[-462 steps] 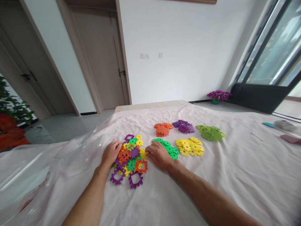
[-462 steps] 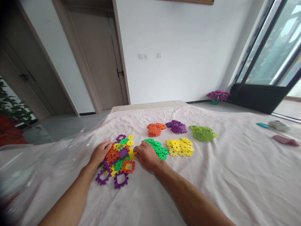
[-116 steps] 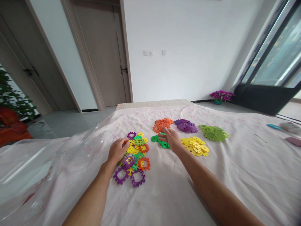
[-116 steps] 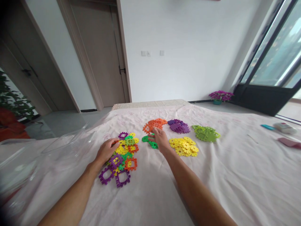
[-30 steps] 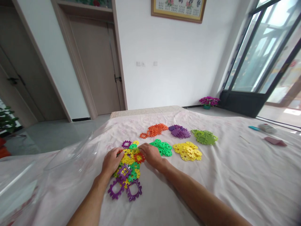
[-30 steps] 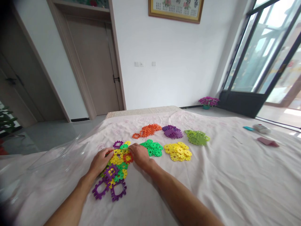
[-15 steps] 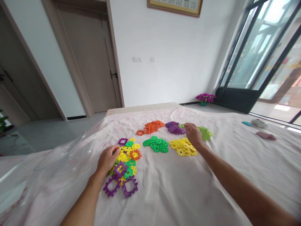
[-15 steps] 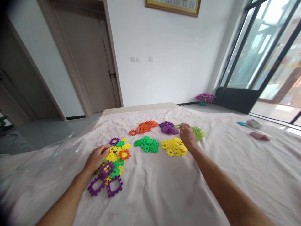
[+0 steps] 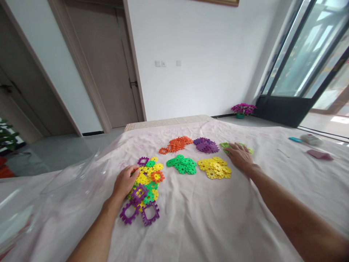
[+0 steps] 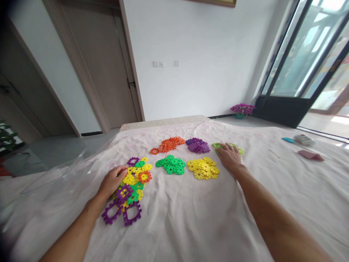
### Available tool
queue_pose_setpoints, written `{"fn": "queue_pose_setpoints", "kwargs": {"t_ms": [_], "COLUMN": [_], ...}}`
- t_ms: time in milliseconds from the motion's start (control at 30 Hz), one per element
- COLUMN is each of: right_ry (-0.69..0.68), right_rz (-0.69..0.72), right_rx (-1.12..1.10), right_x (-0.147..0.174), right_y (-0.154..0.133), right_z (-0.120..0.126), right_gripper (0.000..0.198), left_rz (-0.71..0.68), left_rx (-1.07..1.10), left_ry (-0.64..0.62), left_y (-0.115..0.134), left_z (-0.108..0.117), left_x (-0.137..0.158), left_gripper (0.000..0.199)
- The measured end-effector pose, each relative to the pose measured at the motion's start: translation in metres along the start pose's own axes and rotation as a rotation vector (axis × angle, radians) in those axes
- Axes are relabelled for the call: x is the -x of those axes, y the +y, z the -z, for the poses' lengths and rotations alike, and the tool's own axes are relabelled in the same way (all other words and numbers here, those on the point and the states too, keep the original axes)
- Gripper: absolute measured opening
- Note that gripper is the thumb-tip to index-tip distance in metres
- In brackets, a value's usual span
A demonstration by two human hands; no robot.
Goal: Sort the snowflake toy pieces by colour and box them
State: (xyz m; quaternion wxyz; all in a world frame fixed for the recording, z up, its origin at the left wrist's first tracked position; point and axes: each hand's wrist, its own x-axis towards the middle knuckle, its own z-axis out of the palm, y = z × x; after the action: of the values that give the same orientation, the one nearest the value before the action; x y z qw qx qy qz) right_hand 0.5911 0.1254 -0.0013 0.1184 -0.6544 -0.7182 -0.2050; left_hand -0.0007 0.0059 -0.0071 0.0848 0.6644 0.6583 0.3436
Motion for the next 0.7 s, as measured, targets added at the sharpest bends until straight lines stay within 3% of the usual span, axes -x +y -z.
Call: {"fn": "queue_pose_setpoints", "kwargs": {"t_ms": [133,267,367,533,600,700], "right_ry": [-0.028,0.054,0.127,-0.076,-0.100,-0.113], "right_rz": [-0.047,-0.100,0.036,0.538,0.627,0.666], "right_rx": [0.009,-0.105,-0.359,-0.810,-0.853,-0.796], "right_x": [-0.003,-0.008,-0.005,0.029,0.044,0.055], "right_y": [0.014,-0.018,-0.083,-0.217,-0.259,-0.300], "right_z": [0.003,0.025,0.056,0.110,0.121,0.123], "right_gripper": [0.034,0.036,0.032,0.029,0.033,0.037], "left_rz": [-0.006,-0.008,-0.005,0.005,0.005,0.001], "left_rx": [-0.004,-0.005,-0.013,-0.020,-0.016,-0.007], "left_ry": [0.007,0.012,0.003,-0.008,-0.006,-0.002], "left_y": [0.000,0.002,0.003,0.003,0.002,0.001], "left_z": [0.000,0.000,0.002,0.003,0.003,0.002], "left_x": [0.000,0.000,0.000,0.001,0.001,0.001], "left_gripper": [0.034,0.034,0.034,0.033,0.033,0.033]}}
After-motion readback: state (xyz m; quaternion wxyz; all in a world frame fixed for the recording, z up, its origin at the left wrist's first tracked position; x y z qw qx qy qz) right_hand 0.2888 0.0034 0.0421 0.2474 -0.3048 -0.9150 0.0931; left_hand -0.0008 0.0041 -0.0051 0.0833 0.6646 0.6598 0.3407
